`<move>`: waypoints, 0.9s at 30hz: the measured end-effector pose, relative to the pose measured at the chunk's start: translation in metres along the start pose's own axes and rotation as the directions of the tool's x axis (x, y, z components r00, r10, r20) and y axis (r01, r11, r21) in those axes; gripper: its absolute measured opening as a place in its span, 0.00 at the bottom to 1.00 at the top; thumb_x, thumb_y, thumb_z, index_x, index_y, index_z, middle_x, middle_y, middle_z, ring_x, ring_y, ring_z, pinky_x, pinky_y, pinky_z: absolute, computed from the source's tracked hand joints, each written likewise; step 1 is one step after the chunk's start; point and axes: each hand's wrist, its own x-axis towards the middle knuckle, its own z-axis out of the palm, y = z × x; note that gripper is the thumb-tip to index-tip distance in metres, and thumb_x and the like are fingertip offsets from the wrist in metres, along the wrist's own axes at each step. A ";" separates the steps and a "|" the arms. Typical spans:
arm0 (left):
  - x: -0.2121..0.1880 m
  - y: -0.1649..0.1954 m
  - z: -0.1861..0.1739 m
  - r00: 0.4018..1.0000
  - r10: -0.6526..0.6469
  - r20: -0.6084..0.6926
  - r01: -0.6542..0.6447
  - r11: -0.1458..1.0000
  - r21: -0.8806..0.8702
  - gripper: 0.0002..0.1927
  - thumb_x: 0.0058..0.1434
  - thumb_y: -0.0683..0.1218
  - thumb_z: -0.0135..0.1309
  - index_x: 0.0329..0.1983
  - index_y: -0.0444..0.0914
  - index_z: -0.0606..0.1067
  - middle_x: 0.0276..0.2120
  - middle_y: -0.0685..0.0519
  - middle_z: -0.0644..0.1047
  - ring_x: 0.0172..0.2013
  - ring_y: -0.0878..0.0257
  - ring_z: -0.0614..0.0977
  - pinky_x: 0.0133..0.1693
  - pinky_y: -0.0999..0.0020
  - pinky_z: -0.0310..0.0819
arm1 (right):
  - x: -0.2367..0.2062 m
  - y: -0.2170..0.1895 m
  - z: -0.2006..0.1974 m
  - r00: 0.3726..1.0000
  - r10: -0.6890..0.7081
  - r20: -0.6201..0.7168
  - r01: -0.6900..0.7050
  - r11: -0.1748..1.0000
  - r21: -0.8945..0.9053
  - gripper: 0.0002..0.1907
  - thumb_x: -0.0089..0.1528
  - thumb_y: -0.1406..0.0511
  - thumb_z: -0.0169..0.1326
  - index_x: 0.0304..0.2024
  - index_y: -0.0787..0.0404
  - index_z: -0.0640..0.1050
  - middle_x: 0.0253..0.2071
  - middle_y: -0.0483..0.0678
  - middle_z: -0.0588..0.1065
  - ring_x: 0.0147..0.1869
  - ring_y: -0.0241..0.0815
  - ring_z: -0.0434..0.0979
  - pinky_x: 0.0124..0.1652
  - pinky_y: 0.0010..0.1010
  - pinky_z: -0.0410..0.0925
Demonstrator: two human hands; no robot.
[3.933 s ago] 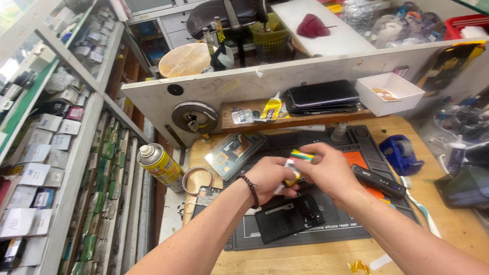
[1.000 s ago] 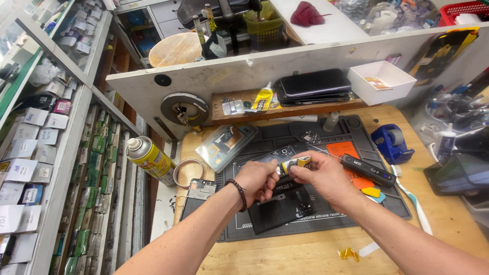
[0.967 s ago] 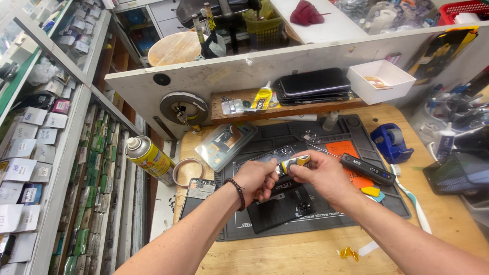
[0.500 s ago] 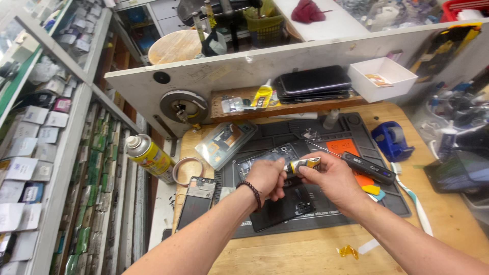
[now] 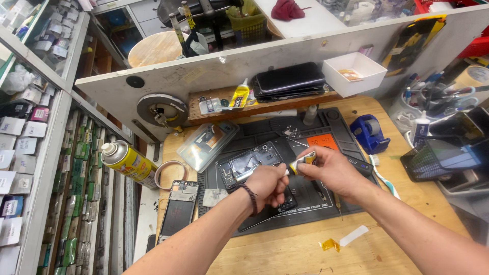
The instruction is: The person applies adhesive to the edges of a disassembled smartphone, then reattaches the back cover. They secure the phone with rubber bands and wipe the surface with a cloth.
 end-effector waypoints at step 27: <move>-0.034 0.022 -0.008 0.931 0.330 -0.156 -0.216 0.842 0.494 0.17 0.69 0.51 0.51 0.35 0.32 0.77 0.21 0.51 0.78 0.21 0.62 0.80 0.24 0.69 0.77 | 0.041 -0.011 0.017 0.983 0.118 0.138 -0.146 0.967 0.208 0.11 0.64 0.64 0.57 0.46 0.62 0.76 0.36 0.47 0.79 0.35 0.36 0.80 0.33 0.25 0.72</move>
